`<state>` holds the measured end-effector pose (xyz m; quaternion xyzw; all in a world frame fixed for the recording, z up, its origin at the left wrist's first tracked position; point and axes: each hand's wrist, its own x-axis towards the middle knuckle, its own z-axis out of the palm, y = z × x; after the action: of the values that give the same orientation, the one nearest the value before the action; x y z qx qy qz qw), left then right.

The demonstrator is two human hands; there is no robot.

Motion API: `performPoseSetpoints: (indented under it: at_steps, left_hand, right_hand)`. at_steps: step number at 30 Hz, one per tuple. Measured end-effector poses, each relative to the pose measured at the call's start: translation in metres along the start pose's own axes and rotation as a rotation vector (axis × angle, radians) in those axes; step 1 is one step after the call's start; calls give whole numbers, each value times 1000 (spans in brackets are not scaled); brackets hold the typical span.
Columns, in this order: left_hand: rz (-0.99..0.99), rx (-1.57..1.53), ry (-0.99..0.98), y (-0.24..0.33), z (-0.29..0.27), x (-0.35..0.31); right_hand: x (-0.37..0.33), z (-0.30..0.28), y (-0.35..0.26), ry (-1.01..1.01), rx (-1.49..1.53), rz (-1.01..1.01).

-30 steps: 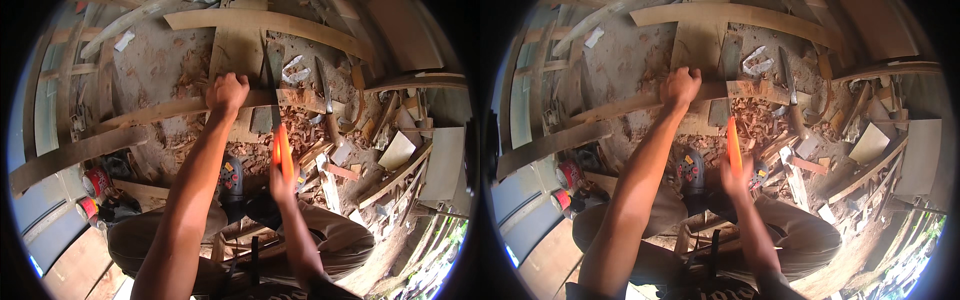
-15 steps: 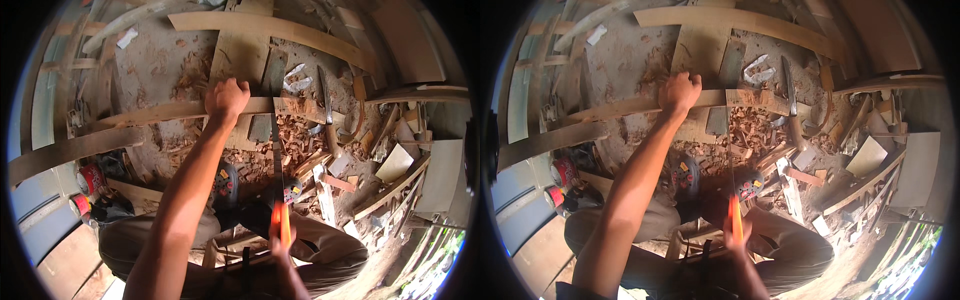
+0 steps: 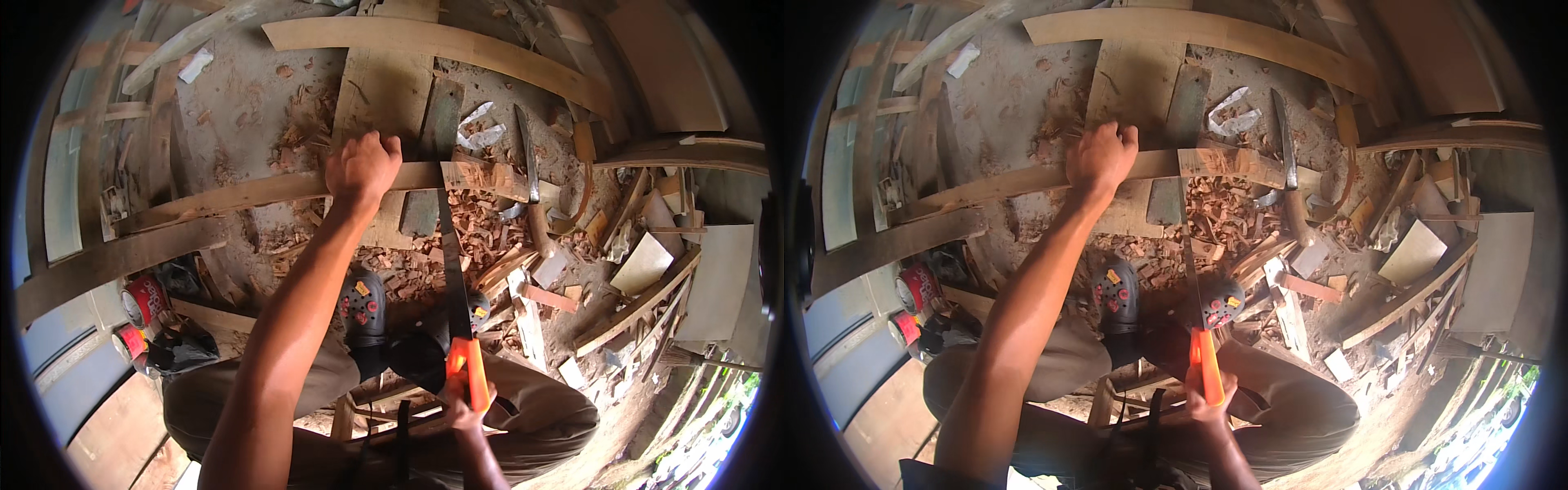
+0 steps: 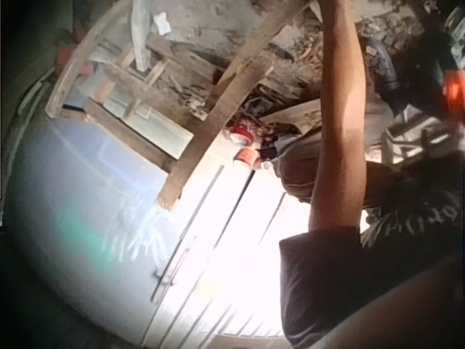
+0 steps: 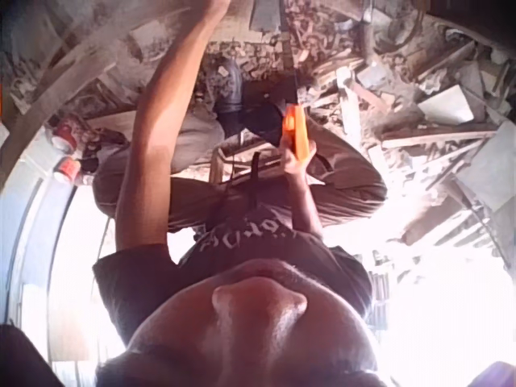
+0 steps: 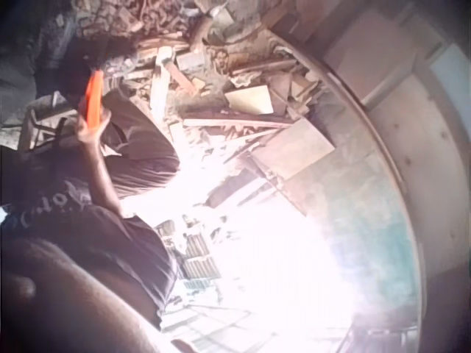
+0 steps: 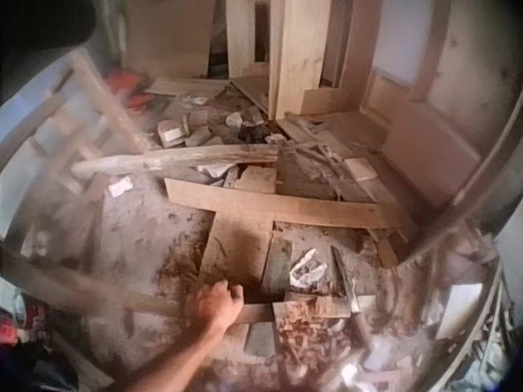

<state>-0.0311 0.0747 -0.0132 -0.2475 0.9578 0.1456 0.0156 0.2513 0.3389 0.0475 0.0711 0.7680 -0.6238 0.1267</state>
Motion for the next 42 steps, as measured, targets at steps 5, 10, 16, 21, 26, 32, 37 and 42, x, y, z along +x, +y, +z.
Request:
performPoseSetpoints:
  at_steps: [5,10,16,21,26,32,37,42]
  left_hand:
    - [67,-4,-71,20,1,3]
    - [-9,3,-45,9,3,-2]
    - [10,10,-33,19,-5,4]
    - [70,-1,-64,20,-1,10]
    - [7,32,-6,8,-2,5]
    - [17,44,-56,30,3,17]
    - [-49,117,-120,32,-6,17]
    - [-44,88,-93,36,-2,31]
  right_hand:
    - [204,77,-19,172,66,139]
    - [74,47,37,81,48,-67]
    - [90,42,10,116,98,20]
    - [164,73,-16,131,97,80]
    - [-9,-4,19,-50,-306,-99]
    - [141,65,-18,116,120,-18]
    - [126,49,9,72,94,-139]
    - [101,17,16,33,75,-38]
